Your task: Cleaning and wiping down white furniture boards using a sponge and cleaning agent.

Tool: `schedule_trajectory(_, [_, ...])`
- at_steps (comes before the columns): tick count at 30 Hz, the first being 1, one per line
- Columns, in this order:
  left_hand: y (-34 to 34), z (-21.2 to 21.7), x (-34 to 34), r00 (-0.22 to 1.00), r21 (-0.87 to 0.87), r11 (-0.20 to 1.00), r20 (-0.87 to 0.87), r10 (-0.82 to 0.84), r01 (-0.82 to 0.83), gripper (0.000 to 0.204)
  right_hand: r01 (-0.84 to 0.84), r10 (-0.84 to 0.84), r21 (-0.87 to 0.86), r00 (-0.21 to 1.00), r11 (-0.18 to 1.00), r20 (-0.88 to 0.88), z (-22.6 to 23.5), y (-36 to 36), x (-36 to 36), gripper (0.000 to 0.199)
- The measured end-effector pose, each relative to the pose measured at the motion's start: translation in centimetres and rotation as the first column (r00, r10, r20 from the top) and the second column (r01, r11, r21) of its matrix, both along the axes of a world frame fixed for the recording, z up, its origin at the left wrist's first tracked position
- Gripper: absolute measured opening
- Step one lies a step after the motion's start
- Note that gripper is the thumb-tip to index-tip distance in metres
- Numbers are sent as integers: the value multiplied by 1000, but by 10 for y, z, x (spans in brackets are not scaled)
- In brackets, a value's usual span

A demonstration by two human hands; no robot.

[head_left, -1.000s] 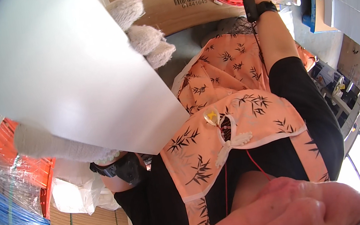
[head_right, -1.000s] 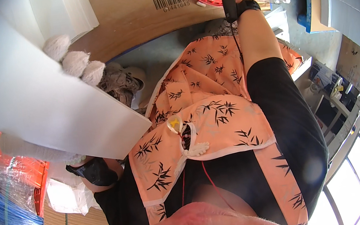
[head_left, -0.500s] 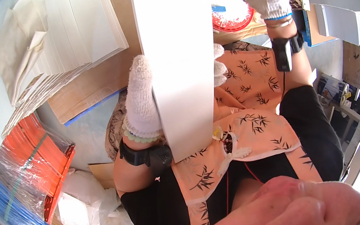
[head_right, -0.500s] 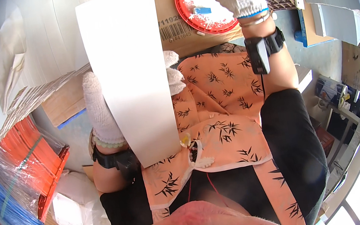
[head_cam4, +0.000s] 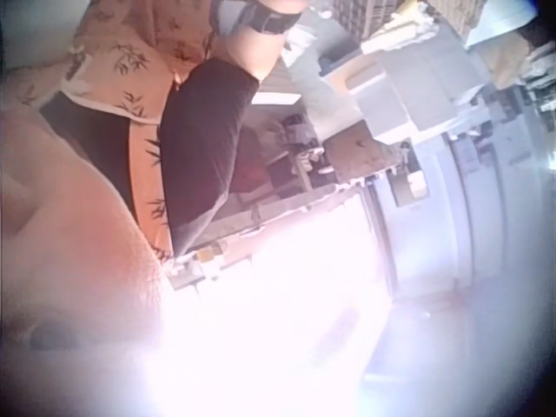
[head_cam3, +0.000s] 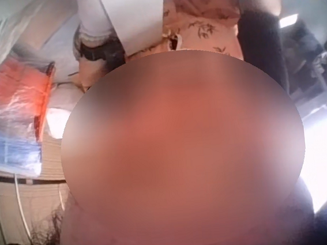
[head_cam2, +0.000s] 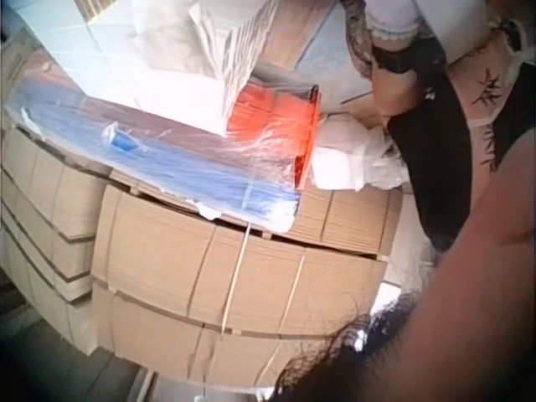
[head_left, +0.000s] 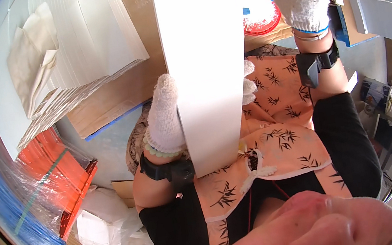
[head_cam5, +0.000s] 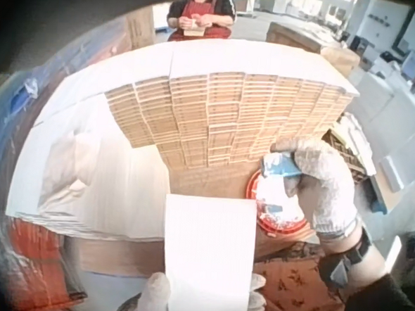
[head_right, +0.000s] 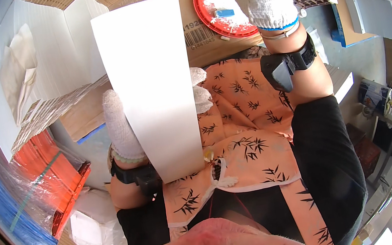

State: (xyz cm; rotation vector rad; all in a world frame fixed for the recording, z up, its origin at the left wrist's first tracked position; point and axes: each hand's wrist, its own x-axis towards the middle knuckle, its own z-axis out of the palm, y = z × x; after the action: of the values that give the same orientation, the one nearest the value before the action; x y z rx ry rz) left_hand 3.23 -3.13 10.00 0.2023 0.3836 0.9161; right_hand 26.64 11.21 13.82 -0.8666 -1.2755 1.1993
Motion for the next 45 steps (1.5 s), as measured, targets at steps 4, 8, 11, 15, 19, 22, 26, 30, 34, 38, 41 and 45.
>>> schedule_trajectory(4, [3, 4, -4, 999, 172, 985, -47, -11, 19, 81, 56, -58, 68, 998, 996, 28, 9, -9, -7, 31])
schedule_trajectory(8, [1, 1, -3, 995, 241, 970, -102, -10, 35, 66, 217, -218, 21, 969, 976, 119, 23, -22, -24, 27])
schedule_trajectory(11, [-4, 0, 1, 994, -42, 998, 99, 40, -36, 64, 7, -14, 70, 995, 998, 102, 17, -19, -9, 27])
schedule_trajectory(15, [7, 6, -4, 942, 222, 963, -329, -71, 151, 62, 8, -22, 101, 990, 995, 140, 17, -20, -11, 27])
schedule_trajectory(19, [12, 16, -4, 846, 378, 880, -531, -48, 287, 68, -40, 26, 104, 990, 994, 138, 17, -17, -10, 27])
schedule_trajectory(22, [9, 19, 0, 812, 315, 905, -581, -54, 286, 74, -31, 22, 70, 991, 997, 134, 18, -18, -11, 26])
schedule_trajectory(26, [-2, 2, 3, 991, -10, 1000, -135, -18, 17, 74, -42, 30, 80, 989, 996, 147, 18, -18, -11, 27])
schedule_trajectory(30, [2, 1, -1, 889, 245, 946, -450, -84, 214, 78, -67, 57, 82, 991, 994, 125, 14, -19, -13, 26])
schedule_trajectory(34, [-4, -6, -1, 998, -27, 999, 57, -33, 35, 85, -70, 35, 163, 978, 984, 204, 13, -17, -11, 25])
schedule_trajectory(38, [-4, -9, -3, 998, 36, 998, -38, -58, 59, 85, -124, 60, 222, 960, 967, 273, 15, -14, -7, 25])
schedule_trajectory(41, [-6, -12, -2, 999, 61, 997, 3, -38, 37, 84, -96, 28, 230, 959, 968, 282, 12, -14, -7, 24])
schedule_trajectory(45, [-4, -1, 0, 997, 27, 999, -79, -26, 28, 83, -61, -8, 224, 956, 973, 295, 14, -20, -18, 23])
